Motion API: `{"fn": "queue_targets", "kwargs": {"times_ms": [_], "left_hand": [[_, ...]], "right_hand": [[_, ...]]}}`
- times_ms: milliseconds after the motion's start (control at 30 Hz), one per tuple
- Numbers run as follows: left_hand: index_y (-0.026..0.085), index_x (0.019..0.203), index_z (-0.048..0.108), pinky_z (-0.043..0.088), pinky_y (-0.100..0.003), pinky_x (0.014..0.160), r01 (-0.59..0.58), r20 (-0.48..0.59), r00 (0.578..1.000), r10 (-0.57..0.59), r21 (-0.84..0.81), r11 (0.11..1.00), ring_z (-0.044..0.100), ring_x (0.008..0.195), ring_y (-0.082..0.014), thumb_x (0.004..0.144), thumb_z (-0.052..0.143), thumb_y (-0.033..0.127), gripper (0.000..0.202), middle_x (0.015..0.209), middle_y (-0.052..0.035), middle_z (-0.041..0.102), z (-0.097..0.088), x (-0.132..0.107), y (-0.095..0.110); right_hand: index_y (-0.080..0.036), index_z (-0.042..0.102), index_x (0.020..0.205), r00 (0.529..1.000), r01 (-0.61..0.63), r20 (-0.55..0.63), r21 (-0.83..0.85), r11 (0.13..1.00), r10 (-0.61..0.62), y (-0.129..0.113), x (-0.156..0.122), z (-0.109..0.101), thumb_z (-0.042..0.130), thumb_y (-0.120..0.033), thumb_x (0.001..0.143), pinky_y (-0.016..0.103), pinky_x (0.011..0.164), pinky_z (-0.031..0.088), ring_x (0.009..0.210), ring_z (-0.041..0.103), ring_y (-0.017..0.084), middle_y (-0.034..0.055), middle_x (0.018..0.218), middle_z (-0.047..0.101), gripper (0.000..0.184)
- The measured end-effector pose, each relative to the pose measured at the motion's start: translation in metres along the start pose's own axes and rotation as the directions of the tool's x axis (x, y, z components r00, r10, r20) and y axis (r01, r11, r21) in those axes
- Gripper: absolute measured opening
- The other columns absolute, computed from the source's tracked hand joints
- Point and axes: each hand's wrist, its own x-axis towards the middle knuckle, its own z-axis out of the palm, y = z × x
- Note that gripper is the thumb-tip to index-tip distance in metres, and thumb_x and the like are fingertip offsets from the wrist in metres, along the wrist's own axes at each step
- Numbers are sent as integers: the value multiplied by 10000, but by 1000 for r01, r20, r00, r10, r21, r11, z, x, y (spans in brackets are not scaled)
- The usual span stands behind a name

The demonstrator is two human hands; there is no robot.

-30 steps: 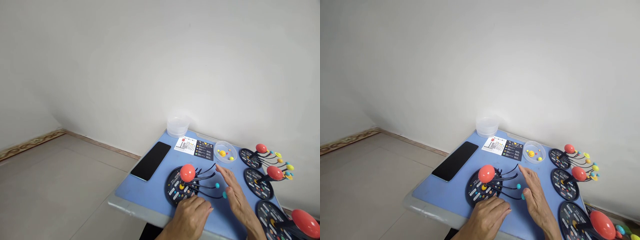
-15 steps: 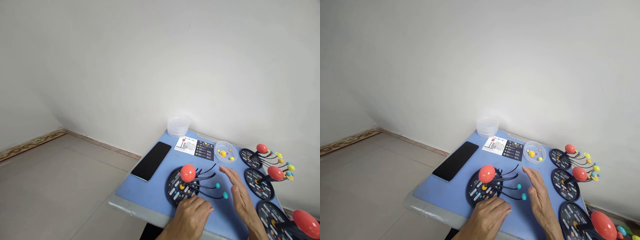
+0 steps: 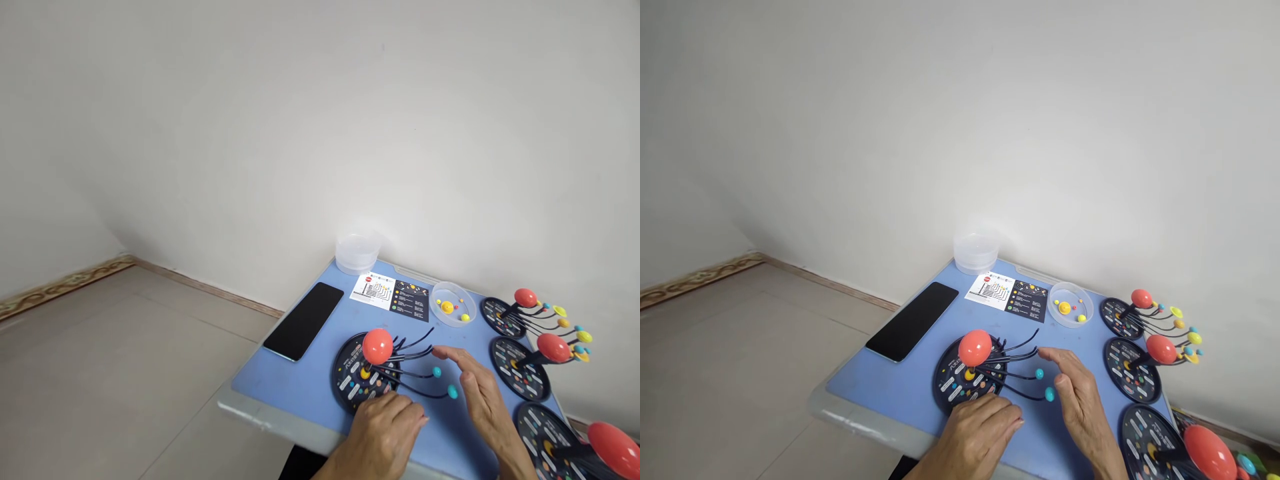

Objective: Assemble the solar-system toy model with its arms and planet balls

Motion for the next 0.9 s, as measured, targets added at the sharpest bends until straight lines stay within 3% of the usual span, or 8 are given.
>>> {"fn": "queue_targets", "kwargs": {"times_ms": [900], "left_hand": [[172,765,617,462,-256,531,3,9,1000,-3,1,1000,585,545,-153,982,371,173,328,611,-20,621,-2,1,3]], "right_hand": [[-227,660,1150,1000,-15,0,13,1000,15,-4,-1,-1,305,-526,966,379,890,521,1035,641,251,99,1113,691,499]]}}
